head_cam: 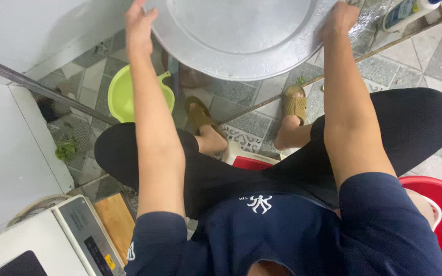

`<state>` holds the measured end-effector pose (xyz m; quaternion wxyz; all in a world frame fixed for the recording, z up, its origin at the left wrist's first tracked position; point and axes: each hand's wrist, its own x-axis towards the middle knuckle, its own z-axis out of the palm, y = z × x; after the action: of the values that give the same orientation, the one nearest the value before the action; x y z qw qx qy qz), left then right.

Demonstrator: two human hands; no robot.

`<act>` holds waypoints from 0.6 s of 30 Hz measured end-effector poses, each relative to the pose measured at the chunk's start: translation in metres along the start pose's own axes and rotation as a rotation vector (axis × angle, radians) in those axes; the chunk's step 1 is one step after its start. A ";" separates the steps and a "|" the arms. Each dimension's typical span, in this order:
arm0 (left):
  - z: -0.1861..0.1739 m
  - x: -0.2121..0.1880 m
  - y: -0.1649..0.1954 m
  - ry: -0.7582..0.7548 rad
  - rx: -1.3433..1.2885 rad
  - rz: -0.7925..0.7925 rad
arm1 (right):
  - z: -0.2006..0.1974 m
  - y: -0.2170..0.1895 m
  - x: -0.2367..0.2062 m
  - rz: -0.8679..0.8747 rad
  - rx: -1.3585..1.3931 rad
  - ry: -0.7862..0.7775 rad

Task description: The person sits on a low stool in a tiled kitchen and washes dishes by hand. They scrub bowls, a rectangular tray, a pot, and chopsticks, then rinse a large round metal tray under the tap and scrub it with a sponge.

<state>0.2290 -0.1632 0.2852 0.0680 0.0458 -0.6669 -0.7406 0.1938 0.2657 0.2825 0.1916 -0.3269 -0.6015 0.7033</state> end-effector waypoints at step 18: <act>0.014 -0.021 0.044 0.129 0.181 -0.086 | -0.020 -0.052 0.007 0.067 -0.143 -0.173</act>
<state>0.2489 -0.1504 0.3298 0.0746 0.1276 -0.7226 -0.6753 0.1962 0.2956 0.3297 0.0916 -0.2976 -0.6532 0.6902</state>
